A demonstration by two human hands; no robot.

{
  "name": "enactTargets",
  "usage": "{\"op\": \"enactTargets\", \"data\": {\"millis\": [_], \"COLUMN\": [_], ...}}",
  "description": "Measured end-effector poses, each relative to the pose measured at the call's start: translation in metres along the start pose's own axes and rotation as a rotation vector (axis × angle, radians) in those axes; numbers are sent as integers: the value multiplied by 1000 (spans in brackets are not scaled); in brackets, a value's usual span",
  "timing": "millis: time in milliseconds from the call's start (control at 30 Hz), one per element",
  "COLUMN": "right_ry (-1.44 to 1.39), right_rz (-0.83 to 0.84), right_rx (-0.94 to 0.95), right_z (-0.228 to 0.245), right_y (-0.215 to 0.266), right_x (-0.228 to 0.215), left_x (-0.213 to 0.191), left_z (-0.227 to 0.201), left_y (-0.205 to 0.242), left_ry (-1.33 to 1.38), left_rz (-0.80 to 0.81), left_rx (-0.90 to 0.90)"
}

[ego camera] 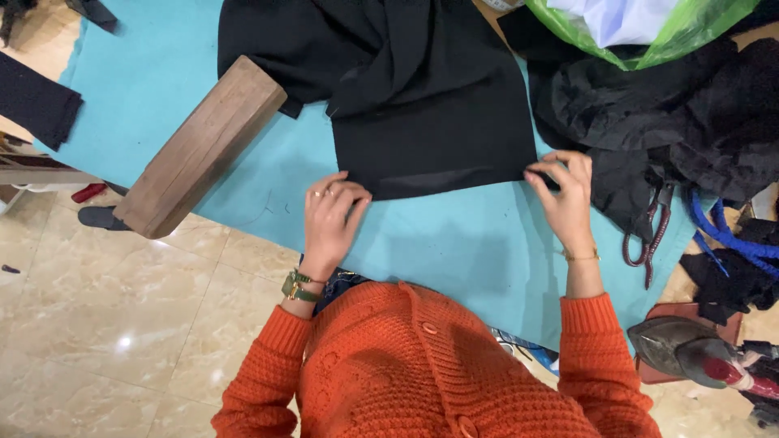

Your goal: The person irons a piece of black fabric on a light blue work table using a steam iron. They smooth the fabric with their hands, use a wooden block to press the material, and later measure the fabric with a ruler and chalk.

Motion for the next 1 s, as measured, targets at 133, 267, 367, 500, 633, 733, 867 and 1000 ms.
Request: {"op": "enactTargets", "data": {"millis": [133, 267, 367, 500, 633, 733, 867, 1000], "right_ry": [47, 99, 237, 132, 227, 274, 280, 266], "right_rz": [-17, -81, -195, 28, 154, 170, 180, 189], "right_rx": [14, 28, -51, -203, -160, -96, -59, -66], "right_z": [-7, 4, 8, 71, 75, 45, 44, 46], "right_y": [-19, -17, 3, 29, 42, 50, 50, 50], "right_x": [8, 12, 38, 86, 96, 94, 93, 91], "left_x": [9, 14, 18, 48, 45, 45, 48, 42], "left_z": [12, 0, -30, -45, -48, -46, -42, -38], "left_y": [-15, -4, 7, 23, 30, 34, 38, 38], "left_ry": [-100, -61, -198, -338, -315, -309, -323, -329], "left_rz": [-22, -45, -3, 324, 336, 349, 360, 333], "left_rx": [-79, -110, 62, 192, 215, 219, 223, 185]}}
Point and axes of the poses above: each hand's wrist, its own y-axis away from the middle knuckle, its own x-axis out of the palm, z = x × y, the point moved 5 cm from there along -y, towards the middle knuckle
